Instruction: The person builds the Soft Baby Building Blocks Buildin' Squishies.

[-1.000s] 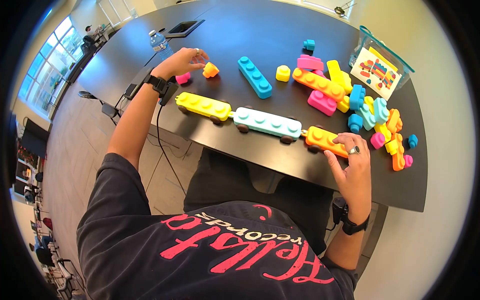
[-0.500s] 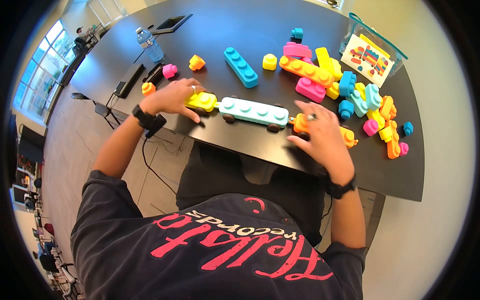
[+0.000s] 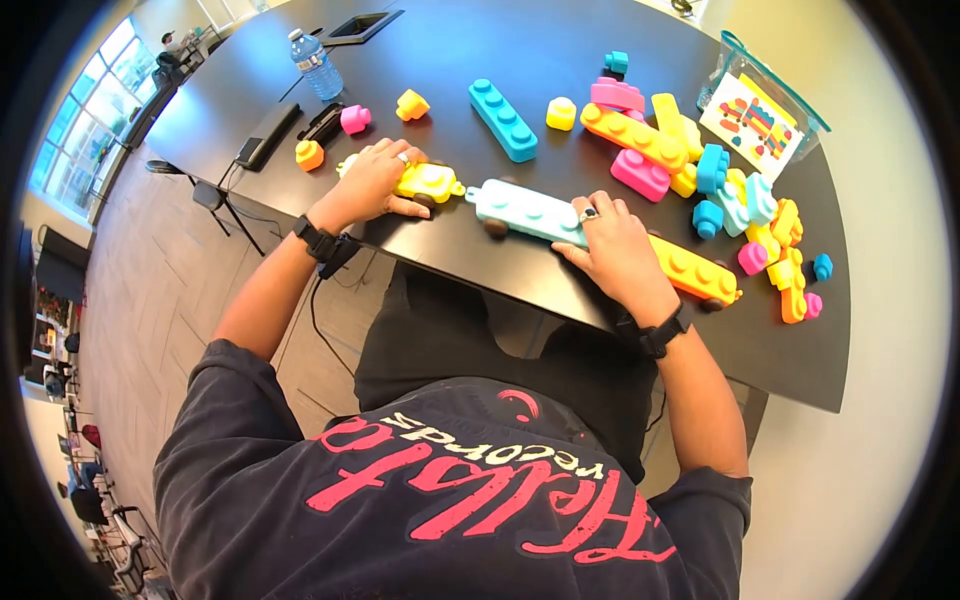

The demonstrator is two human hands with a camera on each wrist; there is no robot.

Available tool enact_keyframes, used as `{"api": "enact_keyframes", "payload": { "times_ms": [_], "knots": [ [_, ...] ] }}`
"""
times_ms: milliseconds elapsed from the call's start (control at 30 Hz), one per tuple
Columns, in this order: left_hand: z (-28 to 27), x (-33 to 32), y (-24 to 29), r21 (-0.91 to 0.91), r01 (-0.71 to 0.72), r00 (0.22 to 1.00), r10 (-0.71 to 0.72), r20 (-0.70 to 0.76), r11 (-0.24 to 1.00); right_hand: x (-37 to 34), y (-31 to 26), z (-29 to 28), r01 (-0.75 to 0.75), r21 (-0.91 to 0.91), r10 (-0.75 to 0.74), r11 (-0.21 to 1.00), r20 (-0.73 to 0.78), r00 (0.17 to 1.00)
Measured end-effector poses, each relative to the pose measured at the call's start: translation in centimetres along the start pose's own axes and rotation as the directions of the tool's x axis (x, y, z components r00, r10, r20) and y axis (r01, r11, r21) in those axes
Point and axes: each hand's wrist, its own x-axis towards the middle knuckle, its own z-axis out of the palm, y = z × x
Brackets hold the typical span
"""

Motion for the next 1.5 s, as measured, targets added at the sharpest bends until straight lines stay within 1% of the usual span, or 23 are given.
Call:
{"api": "enact_keyframes", "payload": {
  "times_ms": [33, 300, 367, 500, 567, 600, 667, 700, 767, 800, 833, 900, 933, 967, 1033, 1100, 1167, 1200, 1233, 1333, 1367, 1433, 1500],
  "knots": [
    [-0.1, 0.1, 0.2, 0.0, -0.002, 1.0, 0.002, 0.006, 1.0, -0.3, 0.0, 0.1, 0.016, -0.068, -0.015, 0.998, 0.013, 1.0],
    [-0.4, 0.8, 2.0, 0.044, -0.029, 0.998, 0.027, 0.052, 0.999, 0.0, -0.3, 0.6, 0.02, -0.085, -0.024, 0.996, -0.042, 0.999],
    [-0.3, 0.8, 2.0, 0.055, -0.057, 0.998, 0.055, 0.036, 0.997, 0.2, -1.2, -0.4, 0.0, -0.162, 0.013, 0.987, 0.078, 0.997],
    [-0.3, 0.9, 2.2, 0.062, -0.036, 0.998, 0.033, 0.05, 0.997, 0.7, -0.7, -0.3, 0.045, -0.187, -0.024, 0.981, 0.113, 0.993],
    [-0.6, 1.0, 2.2, 0.024, -0.01, 0.995, 0.007, 0.103, 1.0, 1.0, -1.0, -0.8, 0.051, -0.248, -0.013, 0.967, 0.153, 0.988],
    [-0.6, 1.1, 2.2, 0.027, -0.015, 0.995, 0.012, 0.101, 1.0, 1.0, -1.0, -0.6, 0.047, -0.25, -0.01, 0.967, 0.147, 0.989],
    [-0.7, 0.8, 2.2, 0.06, -0.002, 0.993, -0.005, 0.119, 0.998, 1.0, -0.8, -0.3, 0.101, -0.353, -0.075, 0.93, 0.087, 0.993],
    [-0.8, 0.6, 2.1, 0.061, -0.014, 0.993, 0.007, 0.114, 0.998, 0.7, -0.7, -0.5, 0.09, -0.36, -0.066, 0.929, 0.079, 0.995],
    [-1.7, 0.5, 2.9, 0.16, -0.006, 1.0, 0.003, 0.014, 0.987, 0.0, -0.3, -1.7, 0.073, -0.157, -0.086, 0.985, -0.08, 0.993],
    [-2.3, 0.5, 3.6, 0.152, 0.009, 1.0, -0.006, -0.022, 0.988, -0.8, 0.1, -3.2, 0.045, -0.033, -0.048, 0.998, -0.128, 0.991],
    [-3.6, 0.7, 5.0, 0.118, 0.016, 0.999, -0.011, -0.048, 0.993, -1.6, 1.1, -4.5, -0.055, 0.103, 0.065, 0.993, -0.097, 0.993],
    [-4.8, 1.5, 7.1, 0.038, -0.053, 0.995, 0.056, -0.08, 0.998, -4.5, 3.9, -5.9, -0.215, -0.001, 0.214, 0.977, -0.061, 0.975],
    [-5.2, 2.1, 8.4, -0.032, -0.092, 0.995, 0.091, -0.052, 0.995, -5.7, 5.0, -6.5, -0.256, -0.018, 0.257, 0.966, 0.031, 0.966],
    [-4.7, 2.8, 9.6, -0.113, -0.159, 0.986, 0.153, -0.063, 0.981, -6.6, 5.9, -6.2, -0.264, -0.026, 0.265, 0.964, 0.036, 0.964],
    [-2.7, 4.2, 11.7, -0.209, -0.208, 0.978, 0.203, -0.047, 0.956, -7.8, 7.6, -4.6, -0.224, -0.123, 0.241, 0.967, 0.149, 0.959],
    [-0.4, 5.0, 13.1, -0.169, -0.215, 0.977, 0.213, -0.031, 0.962, -7.7, 6.6, -4.2, -0.252, -0.133, 0.269, 0.959, 0.132, 0.954],
    [0.9, 5.5, 14.4, -0.018, -0.198, 0.98, 0.199, 0.026, 0.98, -8.1, 6.4, -4.0, -0.208, -0.175, 0.226, 0.962, 0.089, 0.97],
    [1.4, 5.4, 15.1, -0.048, -0.139, 0.983, 0.143, 0.116, 0.989, -8.5, 6.5, -4.1, -0.189, -0.177, 0.202, 0.966, 0.061, 0.977],
    [1.9, 5.4, 15.5, -0.05, -0.128, 0.983, 0.133, 0.123, 0.991, -8.8, 6.6, -4.1, -0.182, -0.17, 0.196, 0.968, 0.07, 0.978],
    [2.8, 4.8, 16.2, -0.1, -0.166, 0.986, 0.165, -0.02, 0.981, -9.3, 7.1, -4.3, -0.214, -0.222, 0.233, 0.951, 0.065, 0.97],
    [2.3, 4.5, 16.2, -0.092, -0.171, 0.983, 0.163, -0.081, 0.981, -9.3, 6.9, -4.5, -0.242, -0.169, 0.257, 0.956, 0.073, 0.964],
    [0.1, 4.2, 15.4, -0.069, -0.13, 0.984, 0.12, -0.128, 0.989, -9.6, 6.1, -5.2, -0.241, -0.184, 0.25, 0.953, 0.031, 0.968],
    [-2.7, 3.7, 12.6, -0.057, -0.028, 0.997, 0.024, -0.068, 0.998, -10.3, 5.6, -6.4, -0.265, -0.102, 0.262, 0.959, -0.047, 0.964]
  ]
}}
